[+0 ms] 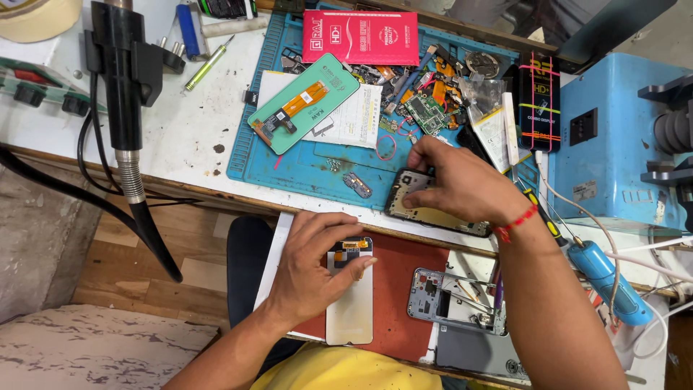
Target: The person cleans the internal frame of a mobile phone using a small brush, then aligns and presses a replacement component into the device frame.
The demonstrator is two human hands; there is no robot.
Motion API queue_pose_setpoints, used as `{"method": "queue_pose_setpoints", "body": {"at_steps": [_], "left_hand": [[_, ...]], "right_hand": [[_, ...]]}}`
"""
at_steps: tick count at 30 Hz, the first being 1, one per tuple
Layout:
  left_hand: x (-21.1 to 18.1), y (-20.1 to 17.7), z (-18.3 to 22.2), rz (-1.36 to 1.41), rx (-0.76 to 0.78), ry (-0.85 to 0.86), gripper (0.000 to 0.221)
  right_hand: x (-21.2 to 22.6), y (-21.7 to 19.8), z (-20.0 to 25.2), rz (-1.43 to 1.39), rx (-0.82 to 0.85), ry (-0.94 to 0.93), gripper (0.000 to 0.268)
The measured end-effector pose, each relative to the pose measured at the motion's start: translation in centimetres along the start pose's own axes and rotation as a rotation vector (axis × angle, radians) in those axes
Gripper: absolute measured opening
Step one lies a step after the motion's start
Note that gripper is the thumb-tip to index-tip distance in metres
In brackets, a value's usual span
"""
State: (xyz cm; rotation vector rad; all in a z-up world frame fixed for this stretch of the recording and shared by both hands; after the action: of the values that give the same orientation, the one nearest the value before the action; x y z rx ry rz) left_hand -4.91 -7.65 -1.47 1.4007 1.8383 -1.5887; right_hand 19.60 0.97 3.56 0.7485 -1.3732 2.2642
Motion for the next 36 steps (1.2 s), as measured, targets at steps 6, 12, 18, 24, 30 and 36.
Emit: {"method": "queue_pose_setpoints", "body": {"at_steps": [6, 12, 18, 24, 30, 36], "left_hand": [[-3.0, 2.6, -0.9, 0.497, -0.011, -0.226, 0.058], [-5.8, 5.1, -2.1, 0.921, 0.004, -0.161, 0.059], [-4.7, 6.4, -1.9, 1.065, 0.078, -0.382, 0.028], [-4.2, 6.5, -1.4, 0.964, 0.063, -0.448, 0.017], [-4.1, 6.1, -1.5, 0.920, 0.051, -0.481, 0.018], [-3.9, 6.6, -1.8, 0.924, 0.027, -0.493, 0.030]], "right_hand": [[0.1, -0.1, 5.1, -0.399, -0.306, 0.099, 0.030], [-0.3, 3.1, 7.9, -1.088, -0.407, -0.093, 0.024], [-2.4, 6.4, 9.4, -1.402, -0.377, -0.119, 0.024], [-2.8, 8.0, 10.4, -1.631, -0.336, -0.012, 0.020], [-3.0, 8.5, 10.7, -1.638, -0.384, 0.004, 0.021], [-3.5, 8.7, 10.6, -1.501, -0.504, -0.077, 0.015]]}}
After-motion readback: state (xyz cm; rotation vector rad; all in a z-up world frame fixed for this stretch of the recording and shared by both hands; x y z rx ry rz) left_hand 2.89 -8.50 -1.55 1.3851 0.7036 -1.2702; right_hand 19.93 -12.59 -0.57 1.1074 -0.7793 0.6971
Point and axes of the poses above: each hand's wrist, its own z-axis away from the middle knuckle, its own y-axis out of the palm, x = y × z, the point moved 2 cm from there along -z, towards the middle knuckle, and after that the axes turned 8 degrees about -z, right-handed, at the moved point
